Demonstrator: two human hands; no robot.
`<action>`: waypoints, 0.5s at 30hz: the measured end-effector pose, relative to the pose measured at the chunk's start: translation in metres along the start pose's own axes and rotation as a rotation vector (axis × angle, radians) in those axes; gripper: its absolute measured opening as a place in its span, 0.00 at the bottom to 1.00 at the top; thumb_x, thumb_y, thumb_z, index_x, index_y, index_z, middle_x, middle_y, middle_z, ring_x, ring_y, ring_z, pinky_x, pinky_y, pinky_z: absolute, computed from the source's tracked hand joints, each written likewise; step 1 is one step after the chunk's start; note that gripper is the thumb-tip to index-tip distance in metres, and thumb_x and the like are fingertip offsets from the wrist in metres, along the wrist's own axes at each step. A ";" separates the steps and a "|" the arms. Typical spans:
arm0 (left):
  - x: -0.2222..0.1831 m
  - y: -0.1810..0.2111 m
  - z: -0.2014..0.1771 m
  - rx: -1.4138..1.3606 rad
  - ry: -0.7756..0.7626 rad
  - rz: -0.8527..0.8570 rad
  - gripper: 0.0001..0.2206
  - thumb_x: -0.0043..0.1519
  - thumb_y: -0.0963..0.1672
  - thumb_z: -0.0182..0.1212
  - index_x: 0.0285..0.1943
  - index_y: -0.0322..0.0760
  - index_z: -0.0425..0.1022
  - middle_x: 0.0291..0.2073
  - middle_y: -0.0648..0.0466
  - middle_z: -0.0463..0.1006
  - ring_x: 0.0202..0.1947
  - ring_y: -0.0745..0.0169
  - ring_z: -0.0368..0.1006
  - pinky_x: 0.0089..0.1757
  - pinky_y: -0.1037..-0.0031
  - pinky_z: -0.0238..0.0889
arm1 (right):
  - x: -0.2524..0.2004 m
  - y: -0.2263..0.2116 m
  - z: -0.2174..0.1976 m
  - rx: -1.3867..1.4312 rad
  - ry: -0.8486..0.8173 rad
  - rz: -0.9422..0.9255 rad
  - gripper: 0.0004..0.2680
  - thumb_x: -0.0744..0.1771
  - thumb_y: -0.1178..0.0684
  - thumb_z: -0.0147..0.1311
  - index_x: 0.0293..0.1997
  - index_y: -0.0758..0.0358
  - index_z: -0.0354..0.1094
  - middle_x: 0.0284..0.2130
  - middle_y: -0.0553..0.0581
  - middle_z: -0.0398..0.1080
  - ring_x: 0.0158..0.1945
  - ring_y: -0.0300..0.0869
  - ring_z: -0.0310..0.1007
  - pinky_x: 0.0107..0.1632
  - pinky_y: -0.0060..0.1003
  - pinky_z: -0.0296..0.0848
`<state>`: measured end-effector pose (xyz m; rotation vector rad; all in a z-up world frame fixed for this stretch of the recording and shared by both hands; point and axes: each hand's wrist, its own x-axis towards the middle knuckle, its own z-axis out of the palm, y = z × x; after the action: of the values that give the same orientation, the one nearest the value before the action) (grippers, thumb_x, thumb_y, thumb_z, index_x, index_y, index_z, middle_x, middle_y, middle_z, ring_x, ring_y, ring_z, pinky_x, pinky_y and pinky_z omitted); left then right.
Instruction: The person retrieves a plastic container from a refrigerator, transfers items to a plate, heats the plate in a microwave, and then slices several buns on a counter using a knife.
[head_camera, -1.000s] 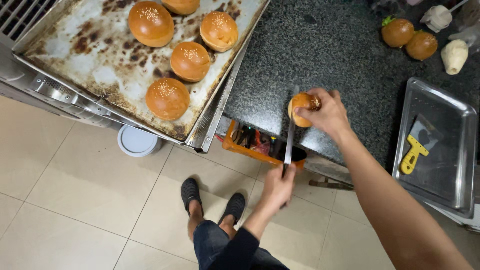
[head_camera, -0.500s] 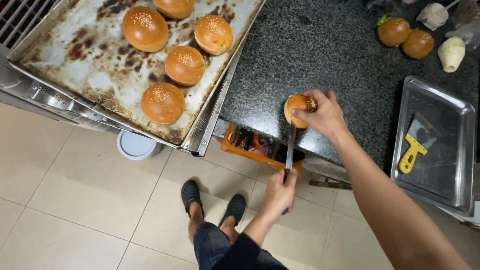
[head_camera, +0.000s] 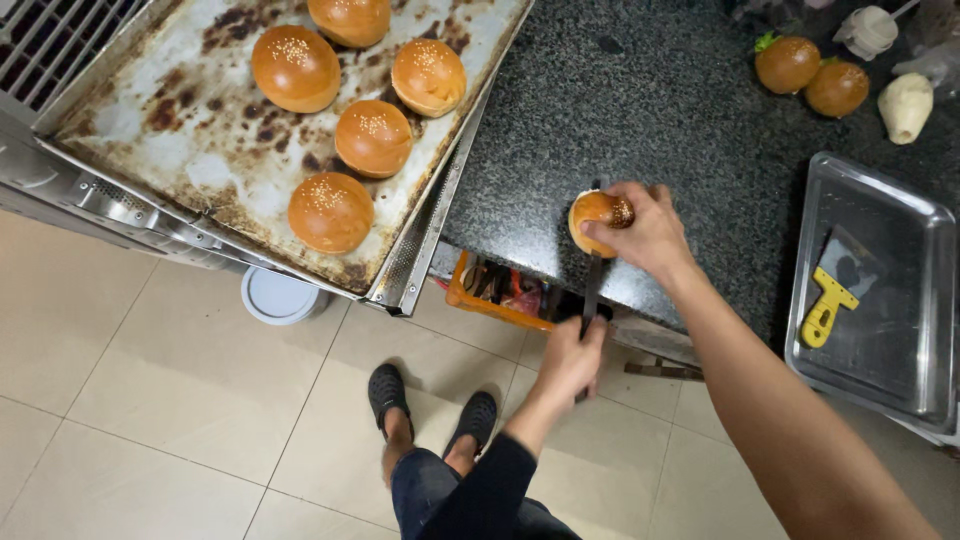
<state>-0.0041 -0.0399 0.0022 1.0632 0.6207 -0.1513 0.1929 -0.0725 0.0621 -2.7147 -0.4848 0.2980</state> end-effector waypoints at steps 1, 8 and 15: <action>0.001 0.000 0.001 0.027 0.015 0.034 0.16 0.71 0.48 0.53 0.38 0.29 0.73 0.14 0.57 0.65 0.09 0.67 0.61 0.16 0.69 0.55 | 0.002 0.000 0.000 0.002 0.010 -0.005 0.26 0.57 0.38 0.72 0.59 0.50 0.72 0.56 0.65 0.64 0.56 0.58 0.73 0.59 0.49 0.73; -0.003 -0.008 0.003 -0.005 -0.022 -0.084 0.16 0.71 0.48 0.52 0.41 0.27 0.70 0.12 0.55 0.64 0.08 0.63 0.61 0.15 0.66 0.54 | 0.006 0.003 -0.001 -0.003 -0.034 0.053 0.27 0.56 0.37 0.72 0.60 0.50 0.70 0.54 0.65 0.63 0.54 0.57 0.74 0.57 0.48 0.74; 0.011 -0.006 0.006 0.060 -0.013 0.011 0.15 0.70 0.48 0.52 0.37 0.31 0.70 0.11 0.56 0.64 0.07 0.63 0.60 0.14 0.66 0.53 | 0.003 0.005 -0.001 -0.002 -0.024 0.046 0.28 0.57 0.36 0.71 0.60 0.50 0.70 0.54 0.64 0.63 0.53 0.56 0.74 0.56 0.48 0.75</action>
<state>0.0045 -0.0460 -0.0065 1.1225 0.6013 -0.1683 0.1976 -0.0760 0.0610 -2.7305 -0.4298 0.3429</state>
